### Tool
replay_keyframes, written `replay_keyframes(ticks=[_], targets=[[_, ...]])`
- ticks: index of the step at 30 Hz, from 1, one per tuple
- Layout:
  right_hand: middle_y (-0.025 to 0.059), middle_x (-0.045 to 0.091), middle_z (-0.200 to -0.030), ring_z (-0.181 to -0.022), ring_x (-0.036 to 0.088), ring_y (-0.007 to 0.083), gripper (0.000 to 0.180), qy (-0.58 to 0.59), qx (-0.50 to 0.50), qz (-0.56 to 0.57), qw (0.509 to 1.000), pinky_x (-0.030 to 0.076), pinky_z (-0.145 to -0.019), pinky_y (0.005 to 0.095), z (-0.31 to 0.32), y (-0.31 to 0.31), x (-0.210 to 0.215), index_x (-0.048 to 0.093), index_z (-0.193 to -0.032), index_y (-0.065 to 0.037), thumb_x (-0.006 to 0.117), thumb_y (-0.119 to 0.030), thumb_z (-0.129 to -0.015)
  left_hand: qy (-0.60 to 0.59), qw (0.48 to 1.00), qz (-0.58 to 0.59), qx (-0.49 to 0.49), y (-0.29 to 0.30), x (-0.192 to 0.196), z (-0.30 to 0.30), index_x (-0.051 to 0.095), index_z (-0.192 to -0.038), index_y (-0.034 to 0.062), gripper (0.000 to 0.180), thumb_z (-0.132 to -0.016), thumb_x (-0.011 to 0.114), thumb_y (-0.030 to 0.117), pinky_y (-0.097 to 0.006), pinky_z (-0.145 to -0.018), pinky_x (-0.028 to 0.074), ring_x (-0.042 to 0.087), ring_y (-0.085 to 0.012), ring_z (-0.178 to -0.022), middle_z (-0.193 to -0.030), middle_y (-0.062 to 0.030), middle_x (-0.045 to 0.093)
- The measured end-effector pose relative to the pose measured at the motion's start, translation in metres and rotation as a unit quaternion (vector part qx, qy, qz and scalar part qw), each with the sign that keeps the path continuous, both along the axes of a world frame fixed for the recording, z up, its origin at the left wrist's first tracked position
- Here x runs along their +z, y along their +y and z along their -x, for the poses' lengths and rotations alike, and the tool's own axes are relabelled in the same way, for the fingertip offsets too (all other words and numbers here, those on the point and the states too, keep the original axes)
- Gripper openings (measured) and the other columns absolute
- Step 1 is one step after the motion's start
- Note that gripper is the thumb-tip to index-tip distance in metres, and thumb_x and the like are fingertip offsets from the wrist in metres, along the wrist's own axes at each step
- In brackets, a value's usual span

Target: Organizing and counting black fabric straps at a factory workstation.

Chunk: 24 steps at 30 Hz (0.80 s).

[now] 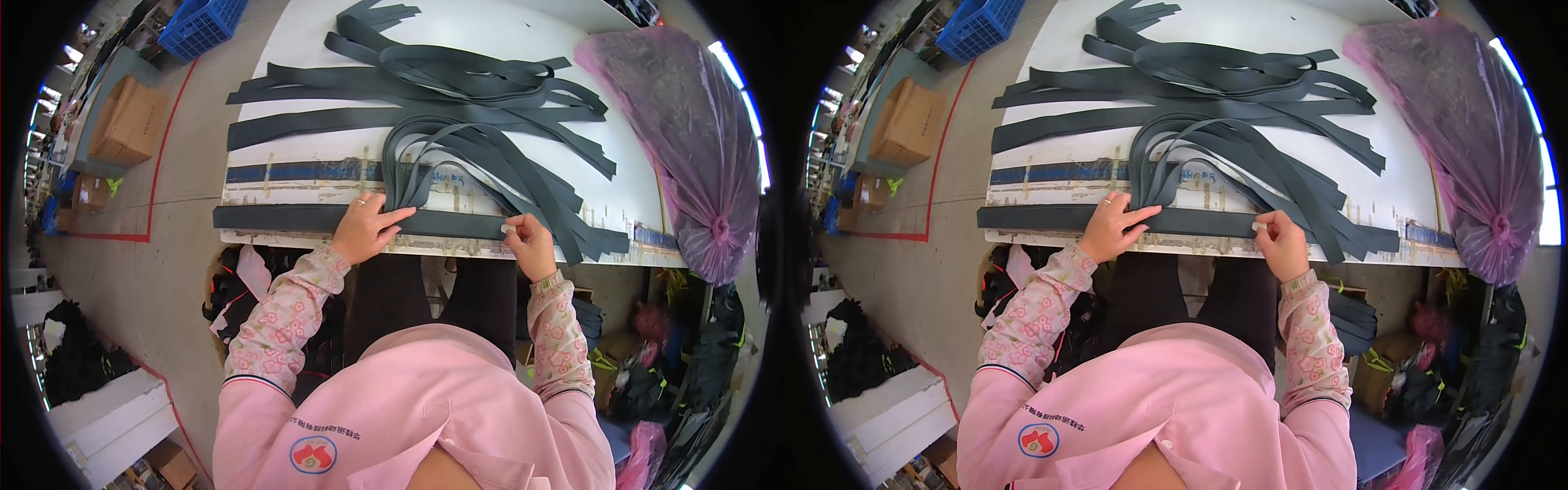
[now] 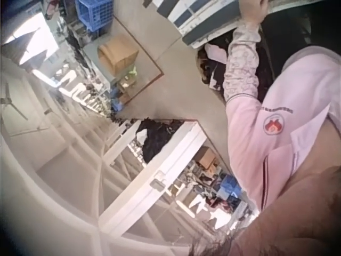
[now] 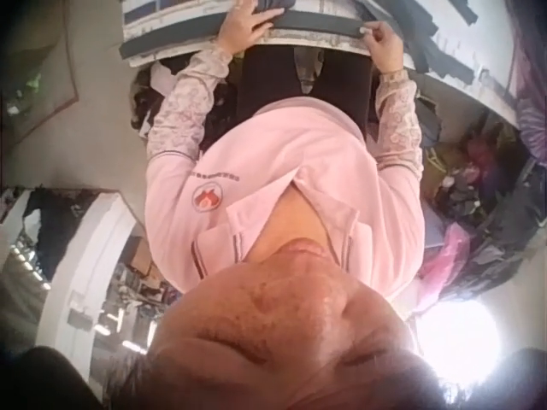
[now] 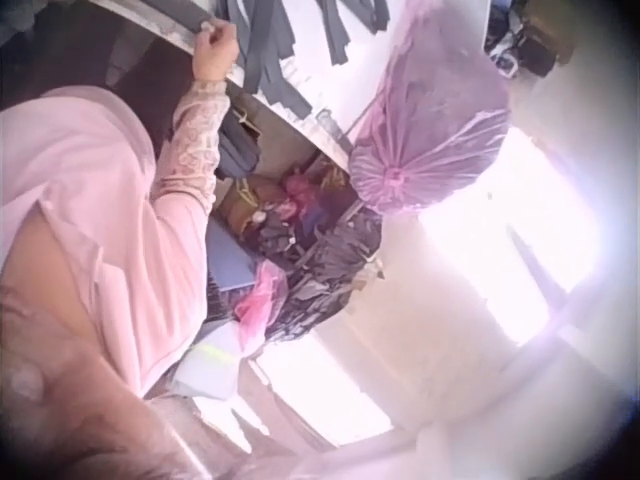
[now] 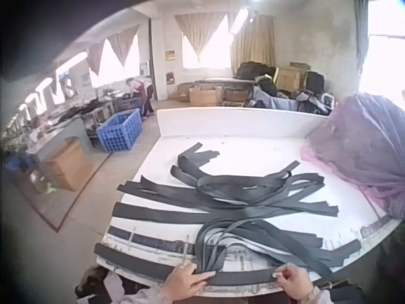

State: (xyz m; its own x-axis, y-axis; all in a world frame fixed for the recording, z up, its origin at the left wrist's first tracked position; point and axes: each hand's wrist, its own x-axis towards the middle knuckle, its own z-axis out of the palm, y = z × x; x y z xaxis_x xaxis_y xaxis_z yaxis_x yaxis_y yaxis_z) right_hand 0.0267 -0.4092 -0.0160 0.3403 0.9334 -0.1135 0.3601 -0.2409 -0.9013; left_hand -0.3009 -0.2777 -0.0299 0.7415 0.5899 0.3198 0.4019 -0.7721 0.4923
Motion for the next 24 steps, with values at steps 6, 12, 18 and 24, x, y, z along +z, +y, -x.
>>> replay_keyframes(ticks=[6,12,18,24], targets=[[0.0084,0.058,-0.064,-0.059,0.059,0.0203,0.016,-0.147,0.046,-0.027,0.988,0.048,-0.058,0.0324,-0.016,-0.02,0.004,0.065,-0.098,0.0,0.065,-0.001,-0.082,0.027,0.999,0.016,0.007,0.0,0.0,0.001,0.069,-0.129,0.0273,0.05,-0.08,0.077,0.022,-0.04,-0.078,0.042,0.046,-0.0283,-0.083,-0.087,-0.0082,0.044],[0.0068,0.06,-0.065,-0.065,0.061,0.0262,0.014,-0.205,0.045,-0.038,0.977,0.049,-0.078,0.0399,-0.01,-0.022,0.001,0.066,-0.095,-0.004,0.064,-0.004,-0.081,0.013,1.0,0.01,0.003,0.001,-0.002,-0.003,0.071,-0.127,0.0253,0.048,-0.08,0.077,0.022,-0.04,-0.079,0.042,0.045,-0.0288,-0.083,-0.087,-0.0088,0.044],[0.0052,0.06,-0.066,-0.07,0.062,0.0263,0.012,-0.246,0.043,-0.047,0.967,0.046,-0.088,0.0416,-0.004,-0.023,-0.002,0.064,-0.094,-0.007,0.065,-0.006,-0.082,0.021,0.999,0.022,0.011,-0.001,0.001,-0.004,0.072,-0.126,0.0244,0.046,-0.08,0.077,0.021,-0.04,-0.077,0.042,0.045,-0.0289,-0.083,-0.085,-0.0087,0.042],[0.0087,0.062,-0.067,-0.068,0.062,0.0274,0.011,-0.332,0.049,-0.1,0.937,0.049,-0.082,0.0416,0.001,-0.019,0.003,0.065,-0.093,-0.005,0.065,-0.005,-0.082,0.015,1.0,0.004,0.011,0.0,-0.001,-0.003,0.072,-0.125,0.0243,0.044,-0.081,0.076,0.022,-0.04,-0.075,0.042,0.045,-0.0291,-0.081,-0.084,-0.0087,0.042]])
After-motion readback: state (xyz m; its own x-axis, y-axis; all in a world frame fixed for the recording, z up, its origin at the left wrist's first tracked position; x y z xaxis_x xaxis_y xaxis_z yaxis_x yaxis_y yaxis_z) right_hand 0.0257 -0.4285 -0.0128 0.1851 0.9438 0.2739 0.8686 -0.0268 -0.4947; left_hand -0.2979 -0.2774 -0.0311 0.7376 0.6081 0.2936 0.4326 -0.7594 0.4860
